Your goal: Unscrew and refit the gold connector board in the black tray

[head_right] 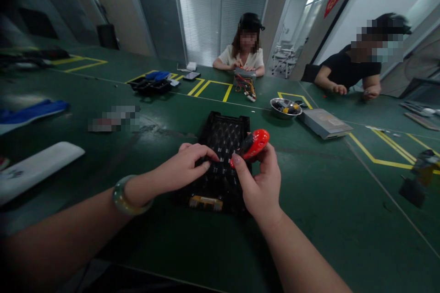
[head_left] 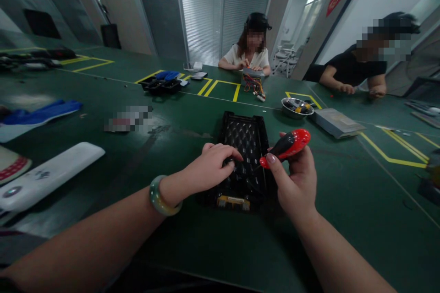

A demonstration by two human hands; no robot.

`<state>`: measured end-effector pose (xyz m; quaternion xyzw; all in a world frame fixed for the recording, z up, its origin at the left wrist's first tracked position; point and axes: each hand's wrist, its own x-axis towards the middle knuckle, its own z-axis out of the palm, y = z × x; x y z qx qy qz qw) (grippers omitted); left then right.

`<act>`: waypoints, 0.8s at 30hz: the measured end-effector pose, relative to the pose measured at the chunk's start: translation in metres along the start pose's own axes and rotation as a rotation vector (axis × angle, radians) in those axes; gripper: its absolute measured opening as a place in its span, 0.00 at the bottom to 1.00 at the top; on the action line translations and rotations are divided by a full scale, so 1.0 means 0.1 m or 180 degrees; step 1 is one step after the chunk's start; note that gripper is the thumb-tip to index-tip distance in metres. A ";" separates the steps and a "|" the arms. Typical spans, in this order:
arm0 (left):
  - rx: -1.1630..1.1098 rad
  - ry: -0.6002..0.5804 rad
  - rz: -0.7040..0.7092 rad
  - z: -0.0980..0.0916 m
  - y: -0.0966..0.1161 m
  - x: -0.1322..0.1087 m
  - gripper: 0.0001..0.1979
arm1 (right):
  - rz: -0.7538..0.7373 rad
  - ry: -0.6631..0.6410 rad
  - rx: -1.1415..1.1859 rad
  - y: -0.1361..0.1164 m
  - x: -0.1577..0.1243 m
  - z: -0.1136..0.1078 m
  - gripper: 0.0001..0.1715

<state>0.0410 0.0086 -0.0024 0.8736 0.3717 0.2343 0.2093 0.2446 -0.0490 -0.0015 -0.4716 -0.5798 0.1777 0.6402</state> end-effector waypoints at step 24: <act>-0.0222 -0.0613 0.0413 -0.17 0.13 -0.03 0.07 | 0.0731 0.0905 0.1064 0.07 0.21 -0.11 0.18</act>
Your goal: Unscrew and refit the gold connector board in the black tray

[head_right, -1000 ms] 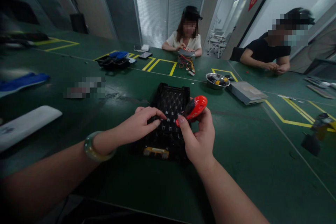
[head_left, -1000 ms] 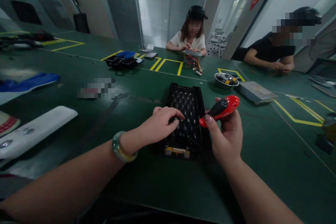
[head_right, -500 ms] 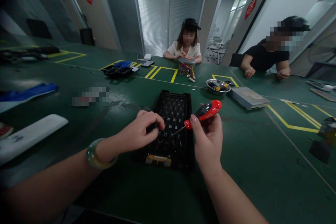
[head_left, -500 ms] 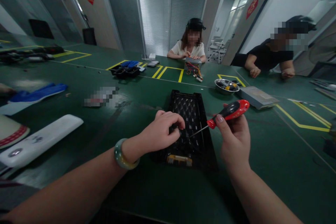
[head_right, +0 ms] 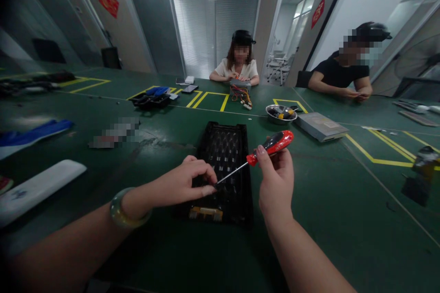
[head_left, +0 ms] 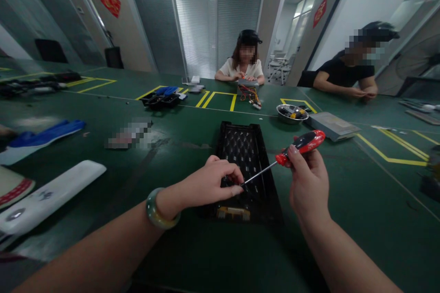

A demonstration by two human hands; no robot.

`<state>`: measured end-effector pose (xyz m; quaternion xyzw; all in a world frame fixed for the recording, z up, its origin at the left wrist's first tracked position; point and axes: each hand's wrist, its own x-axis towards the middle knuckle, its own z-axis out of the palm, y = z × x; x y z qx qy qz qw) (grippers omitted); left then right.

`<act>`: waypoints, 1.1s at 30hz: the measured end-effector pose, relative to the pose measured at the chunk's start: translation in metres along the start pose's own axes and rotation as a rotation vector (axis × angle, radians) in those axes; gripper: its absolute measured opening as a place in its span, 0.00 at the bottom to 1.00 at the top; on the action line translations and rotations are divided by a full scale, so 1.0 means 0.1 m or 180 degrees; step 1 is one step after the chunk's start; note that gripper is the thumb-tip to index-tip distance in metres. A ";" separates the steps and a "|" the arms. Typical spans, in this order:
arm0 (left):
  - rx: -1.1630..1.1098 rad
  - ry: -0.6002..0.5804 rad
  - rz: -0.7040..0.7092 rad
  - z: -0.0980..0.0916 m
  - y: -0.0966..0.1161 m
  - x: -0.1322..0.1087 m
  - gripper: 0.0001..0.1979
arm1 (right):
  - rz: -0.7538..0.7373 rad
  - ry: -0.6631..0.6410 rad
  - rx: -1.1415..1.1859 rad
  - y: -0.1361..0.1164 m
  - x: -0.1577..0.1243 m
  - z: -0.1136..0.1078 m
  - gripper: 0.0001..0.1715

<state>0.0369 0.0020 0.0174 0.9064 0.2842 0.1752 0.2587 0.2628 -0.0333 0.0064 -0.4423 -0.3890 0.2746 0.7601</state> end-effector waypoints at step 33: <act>0.0318 -0.0569 -0.0321 0.25 0.23 0.13 0.09 | -0.1725 -0.0564 -0.1474 -0.26 -0.15 -0.05 0.18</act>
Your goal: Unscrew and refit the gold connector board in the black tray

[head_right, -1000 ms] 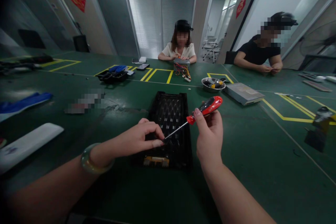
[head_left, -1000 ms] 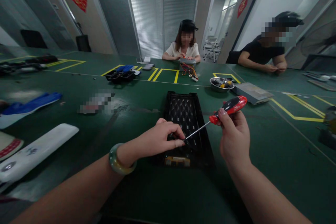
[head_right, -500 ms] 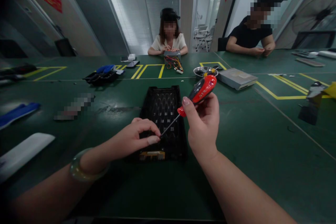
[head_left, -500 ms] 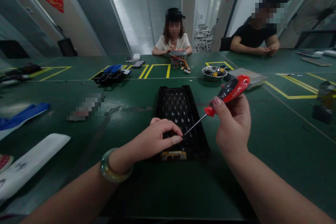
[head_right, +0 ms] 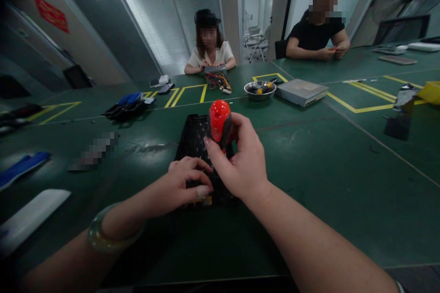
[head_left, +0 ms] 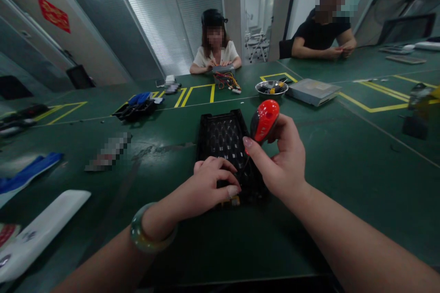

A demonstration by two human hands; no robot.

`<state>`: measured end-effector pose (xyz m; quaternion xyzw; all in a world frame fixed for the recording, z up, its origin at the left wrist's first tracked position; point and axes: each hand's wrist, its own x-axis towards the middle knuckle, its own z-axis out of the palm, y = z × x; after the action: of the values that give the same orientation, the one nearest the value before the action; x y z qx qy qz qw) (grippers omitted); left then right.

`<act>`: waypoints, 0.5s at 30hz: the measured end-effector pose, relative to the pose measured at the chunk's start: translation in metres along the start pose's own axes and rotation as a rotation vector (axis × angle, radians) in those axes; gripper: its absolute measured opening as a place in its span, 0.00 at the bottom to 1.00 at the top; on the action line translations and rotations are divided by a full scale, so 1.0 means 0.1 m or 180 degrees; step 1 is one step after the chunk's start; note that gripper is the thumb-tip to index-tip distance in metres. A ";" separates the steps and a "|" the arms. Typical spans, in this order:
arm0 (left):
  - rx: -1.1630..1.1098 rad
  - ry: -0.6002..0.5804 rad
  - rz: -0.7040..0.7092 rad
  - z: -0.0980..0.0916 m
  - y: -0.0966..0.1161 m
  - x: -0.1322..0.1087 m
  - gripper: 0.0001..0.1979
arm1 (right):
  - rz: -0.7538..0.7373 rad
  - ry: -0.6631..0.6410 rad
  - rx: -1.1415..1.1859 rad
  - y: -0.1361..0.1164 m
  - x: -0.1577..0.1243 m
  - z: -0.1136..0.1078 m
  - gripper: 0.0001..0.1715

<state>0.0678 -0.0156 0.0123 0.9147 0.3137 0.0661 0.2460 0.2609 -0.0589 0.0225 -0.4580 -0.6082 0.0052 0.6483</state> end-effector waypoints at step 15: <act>0.0017 0.0051 -0.0217 0.03 0.04 0.03 0.07 | 0.0013 -0.0004 0.0289 -0.04 0.00 -0.03 0.17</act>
<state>0.0734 -0.0173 0.0115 0.9036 0.3468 0.0641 0.2431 0.2614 -0.0628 0.0258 -0.4294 -0.6068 0.0345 0.6680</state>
